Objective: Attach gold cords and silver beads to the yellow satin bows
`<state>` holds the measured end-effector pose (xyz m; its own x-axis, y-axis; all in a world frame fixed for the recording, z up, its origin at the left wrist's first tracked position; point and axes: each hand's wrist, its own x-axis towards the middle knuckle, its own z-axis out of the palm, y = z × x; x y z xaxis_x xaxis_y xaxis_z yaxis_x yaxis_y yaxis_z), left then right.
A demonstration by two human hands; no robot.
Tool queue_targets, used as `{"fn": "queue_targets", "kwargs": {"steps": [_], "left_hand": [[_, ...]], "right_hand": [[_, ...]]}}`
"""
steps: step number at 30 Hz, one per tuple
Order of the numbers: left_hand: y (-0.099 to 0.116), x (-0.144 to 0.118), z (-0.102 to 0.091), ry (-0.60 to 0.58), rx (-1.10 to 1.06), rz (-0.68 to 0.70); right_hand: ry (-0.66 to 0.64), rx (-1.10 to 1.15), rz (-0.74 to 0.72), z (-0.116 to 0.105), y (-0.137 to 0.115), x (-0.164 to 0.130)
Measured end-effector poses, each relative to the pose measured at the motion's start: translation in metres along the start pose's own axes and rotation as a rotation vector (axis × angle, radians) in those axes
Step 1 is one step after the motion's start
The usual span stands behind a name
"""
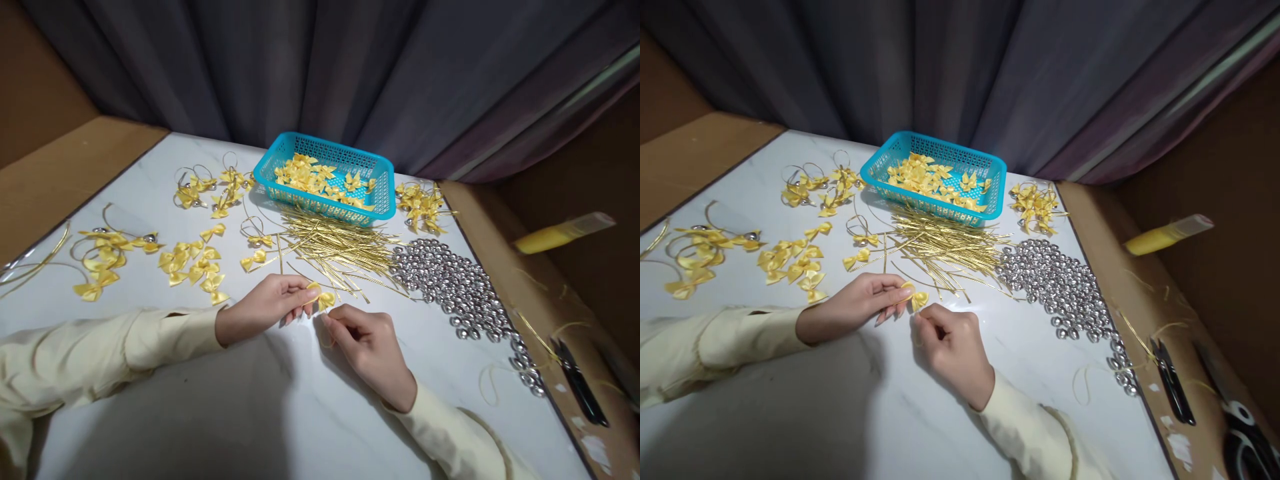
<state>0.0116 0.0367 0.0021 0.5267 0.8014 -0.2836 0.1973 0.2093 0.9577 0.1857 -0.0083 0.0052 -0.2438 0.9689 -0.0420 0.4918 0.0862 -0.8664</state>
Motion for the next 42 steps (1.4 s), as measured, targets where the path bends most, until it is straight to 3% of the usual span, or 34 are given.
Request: {"fn": "queue_targets", "kwargs": {"steps": [15, 22, 42], "left_hand": [[-0.003, -0.002, 0.007, 0.084, 0.007, 0.041], [0.000, -0.005, 0.014, 0.187, -0.016, 0.036], [0.000, -0.007, 0.018, 0.218, 0.025, 0.015]], "right_hand": [[0.031, 0.004, 0.042, 0.007, -0.002, -0.001], [0.043, 0.106, 0.075, 0.013, -0.002, -0.001], [0.021, 0.263, 0.163, 0.011, -0.003, 0.004]]}}
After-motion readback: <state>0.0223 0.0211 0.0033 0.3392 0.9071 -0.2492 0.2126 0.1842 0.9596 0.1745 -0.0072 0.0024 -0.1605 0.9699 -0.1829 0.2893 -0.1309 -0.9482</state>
